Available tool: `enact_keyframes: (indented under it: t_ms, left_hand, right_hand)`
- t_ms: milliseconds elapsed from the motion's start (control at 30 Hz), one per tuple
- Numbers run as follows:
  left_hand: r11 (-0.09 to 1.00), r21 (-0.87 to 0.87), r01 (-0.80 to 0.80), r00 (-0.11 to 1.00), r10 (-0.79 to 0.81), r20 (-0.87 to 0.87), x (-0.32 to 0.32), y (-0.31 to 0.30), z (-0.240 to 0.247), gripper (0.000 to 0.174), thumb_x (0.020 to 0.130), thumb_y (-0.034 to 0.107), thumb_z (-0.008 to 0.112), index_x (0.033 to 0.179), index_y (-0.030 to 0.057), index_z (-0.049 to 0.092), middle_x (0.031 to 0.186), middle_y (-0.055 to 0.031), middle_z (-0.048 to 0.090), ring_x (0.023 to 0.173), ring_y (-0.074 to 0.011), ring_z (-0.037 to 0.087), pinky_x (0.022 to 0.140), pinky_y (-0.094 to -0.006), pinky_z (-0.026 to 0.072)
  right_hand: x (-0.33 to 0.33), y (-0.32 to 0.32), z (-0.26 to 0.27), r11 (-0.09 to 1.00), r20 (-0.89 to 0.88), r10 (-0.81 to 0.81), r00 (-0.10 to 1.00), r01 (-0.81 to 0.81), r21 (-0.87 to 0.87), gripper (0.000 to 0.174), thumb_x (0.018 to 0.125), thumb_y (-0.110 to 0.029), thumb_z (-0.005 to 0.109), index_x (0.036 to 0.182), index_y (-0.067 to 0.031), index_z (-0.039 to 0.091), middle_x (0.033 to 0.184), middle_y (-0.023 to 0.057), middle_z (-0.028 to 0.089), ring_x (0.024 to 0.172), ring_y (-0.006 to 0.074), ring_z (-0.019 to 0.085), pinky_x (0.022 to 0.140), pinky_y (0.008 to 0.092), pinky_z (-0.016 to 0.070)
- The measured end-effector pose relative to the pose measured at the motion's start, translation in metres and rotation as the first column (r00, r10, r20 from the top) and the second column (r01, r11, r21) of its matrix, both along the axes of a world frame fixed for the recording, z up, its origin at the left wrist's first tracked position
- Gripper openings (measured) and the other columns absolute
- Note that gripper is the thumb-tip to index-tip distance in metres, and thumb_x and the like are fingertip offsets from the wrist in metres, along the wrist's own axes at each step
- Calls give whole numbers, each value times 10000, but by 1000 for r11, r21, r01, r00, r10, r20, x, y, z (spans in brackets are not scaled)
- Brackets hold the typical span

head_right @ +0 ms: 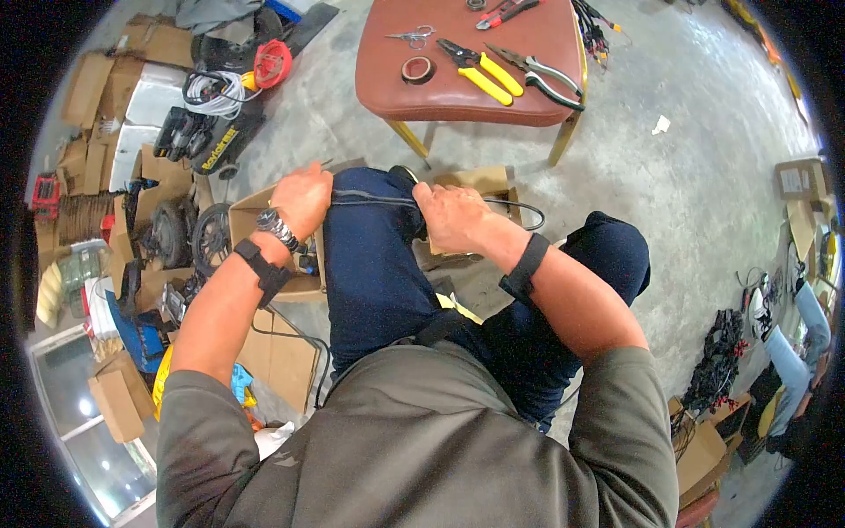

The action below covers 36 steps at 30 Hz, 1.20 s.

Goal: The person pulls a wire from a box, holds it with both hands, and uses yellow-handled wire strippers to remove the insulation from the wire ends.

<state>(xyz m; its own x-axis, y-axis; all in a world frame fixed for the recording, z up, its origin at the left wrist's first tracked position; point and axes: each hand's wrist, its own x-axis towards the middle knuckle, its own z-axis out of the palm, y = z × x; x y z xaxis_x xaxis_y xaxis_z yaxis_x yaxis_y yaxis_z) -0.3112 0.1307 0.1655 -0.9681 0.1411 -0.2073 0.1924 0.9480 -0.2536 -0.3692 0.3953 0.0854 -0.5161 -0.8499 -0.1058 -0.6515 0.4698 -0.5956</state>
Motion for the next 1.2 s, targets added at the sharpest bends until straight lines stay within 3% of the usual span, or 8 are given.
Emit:
enact_keyframes:
  t_ms: [167, 233, 367, 467, 567, 733, 1200]
  left_hand:
    - [994, -4, -105, 993, 105, 58, 2, 1, 10, 92, 793, 67, 578, 784, 30, 662, 866, -194, 643, 833, -374, 658, 730, -456, 548]
    - [996, -17, -88, 994, 89, 67, 3, -4, 8, 76, 784, 63, 591, 791, 28, 659, 878, -196, 642, 836, -374, 658, 733, -457, 546]
    - [998, 46, -45, 998, 43, 35, 13, -28, -3, 79, 765, 59, 620, 827, 28, 658, 948, -190, 641, 866, -367, 653, 743, -450, 539]
    - [997, -44, -62, 996, 65, 58, 22, -39, -3, 96, 759, 64, 637, 848, 32, 652, 983, -169, 630, 884, -353, 645, 744, -436, 533]
    - [992, -79, -103, 992, 108, 67, 25, -36, 3, 106, 759, 75, 642, 860, 54, 613, 924, -134, 592, 841, -328, 625, 730, -436, 523]
    - [998, -39, -50, 997, 52, 59, 24, -46, 0, 106, 759, 62, 627, 854, 70, 581, 873, -119, 564, 805, -316, 612, 703, -431, 515]
    - [991, -39, -130, 987, 133, 89, 25, -55, 0, 104, 742, 38, 636, 833, 58, 591, 889, -127, 574, 833, -323, 625, 723, -428, 526]
  right_hand:
    - [3, 6, 24, 997, 120, 61, 991, -66, 37, 255, 872, -161, 587, 1023, 25, 498, 807, 247, 673, 805, 441, 667, 710, 533, 513]
    - [8, 8, 26, 997, 113, 73, 991, -68, -48, 260, 902, -203, 576, 1007, 24, 506, 768, 247, 666, 779, 447, 662, 691, 543, 507]
    - [13, 14, 36, 993, 162, 121, 979, -119, -22, 289, 939, -260, 554, 993, 21, 509, 749, 252, 657, 752, 460, 651, 675, 553, 500]
    - [19, 21, 42, 988, 230, 157, 960, -152, -42, 311, 956, -288, 544, 992, 18, 503, 734, 254, 646, 734, 466, 643, 665, 561, 488]
    - [21, 23, 49, 984, 311, 177, 934, -162, -74, 323, 983, -313, 513, 977, 9, 492, 716, 252, 633, 729, 477, 629, 665, 574, 470]
    - [17, 21, 50, 987, 401, 147, 904, -107, -121, 319, 997, -325, 491, 969, -8, 487, 710, 260, 620, 727, 493, 615, 663, 584, 463]
    - [10, 16, 30, 964, 463, 217, 860, -114, -241, 236, 973, -273, 533, 977, -40, 494, 683, 261, 593, 709, 496, 600, 651, 582, 452]
